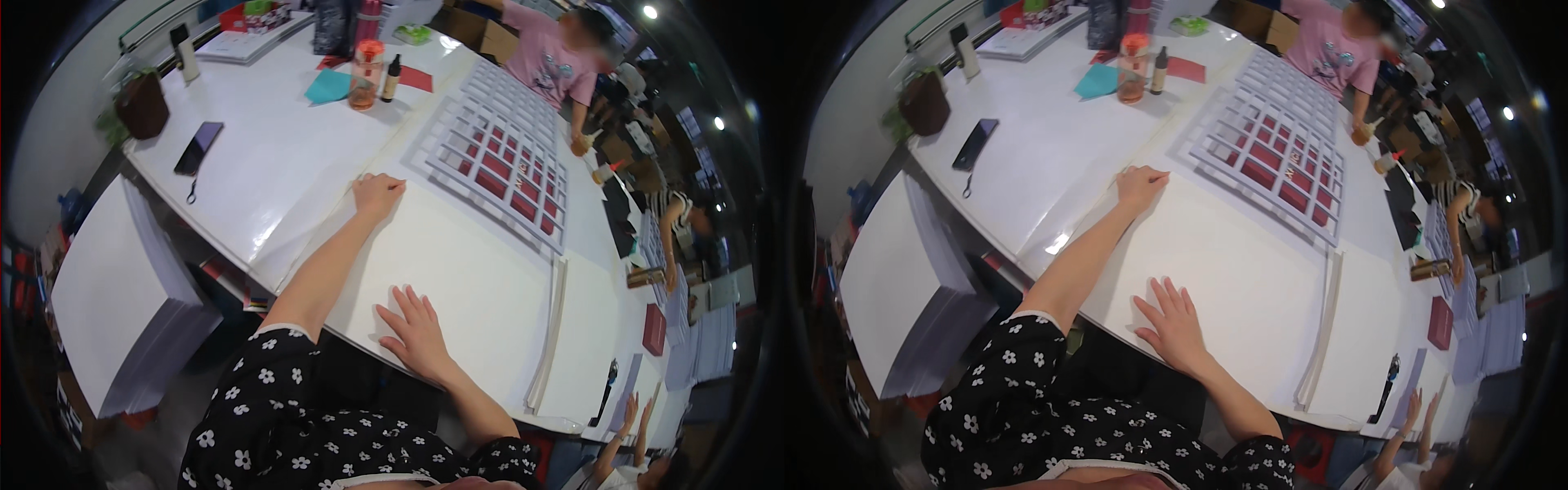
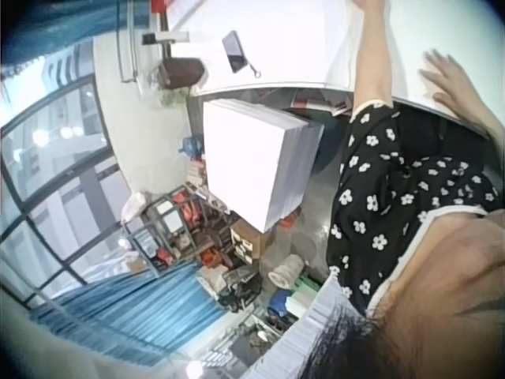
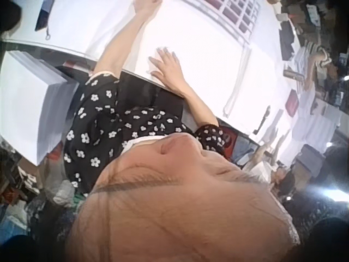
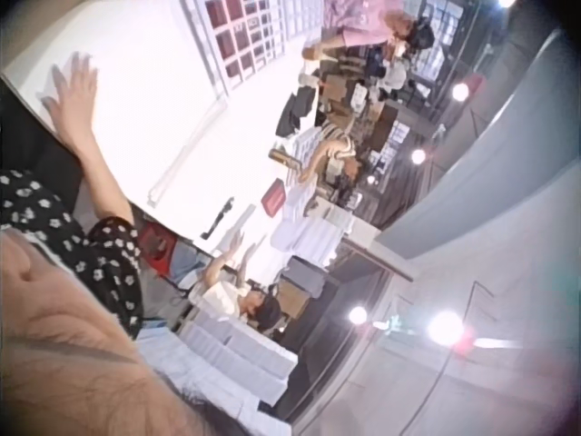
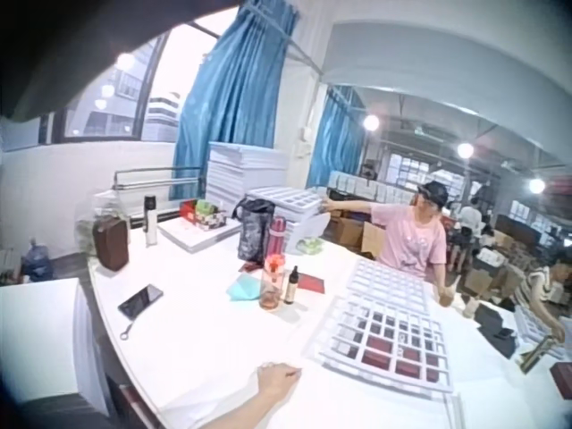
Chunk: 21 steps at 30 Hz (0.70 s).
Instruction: The person assembles books by placing a white cover onto a stack of pages, inserting a purple grid-like separator, and closing the cover. The person repeats this process multiple times, stacking the finished books on the table.
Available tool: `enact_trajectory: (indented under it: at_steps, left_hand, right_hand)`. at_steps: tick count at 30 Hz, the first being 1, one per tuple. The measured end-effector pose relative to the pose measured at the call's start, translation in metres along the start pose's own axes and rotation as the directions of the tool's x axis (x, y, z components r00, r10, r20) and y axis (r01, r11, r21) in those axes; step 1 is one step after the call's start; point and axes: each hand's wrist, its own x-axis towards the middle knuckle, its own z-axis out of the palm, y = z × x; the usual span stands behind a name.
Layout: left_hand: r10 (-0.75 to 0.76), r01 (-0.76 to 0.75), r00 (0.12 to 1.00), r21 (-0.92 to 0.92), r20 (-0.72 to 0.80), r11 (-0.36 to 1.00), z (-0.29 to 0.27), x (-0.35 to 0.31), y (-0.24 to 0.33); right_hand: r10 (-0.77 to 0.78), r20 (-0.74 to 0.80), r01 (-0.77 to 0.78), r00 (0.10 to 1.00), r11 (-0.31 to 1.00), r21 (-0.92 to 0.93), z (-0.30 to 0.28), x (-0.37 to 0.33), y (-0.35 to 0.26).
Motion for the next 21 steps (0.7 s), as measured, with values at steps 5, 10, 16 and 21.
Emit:
enact_trajectory:
  at_steps: [5, 10, 16, 21]
  left_hand:
    - [0.002, -0.002, 1.000, 0.003, -0.003, 1.000, 0.000, 0.001, -0.001]
    - [0.002, -0.001, 1.000, -0.050, 0.004, 0.999, -0.002, -0.001, 0.007]
    - [0.024, -0.026, 1.000, -0.083, -0.017, 0.996, -0.002, -0.001, 0.006]
    - [0.020, -0.022, 1.000, -0.081, -0.015, 0.996, -0.009, -0.006, 0.003]
  right_hand:
    - [0.141, -0.176, -0.100, 0.974, 0.970, 0.222, -0.020, 0.027, 0.054]
    - [0.169, -0.432, -0.315, 0.886, 0.903, -0.293, -0.101, 0.083, 0.184]
    - [0.517, -0.173, -0.516, 0.838, 0.648, -0.560, -0.142, 0.125, 0.261]
    - [0.632, -0.027, -0.560, 0.774, 0.665, -0.494, -0.148, 0.149, 0.265]
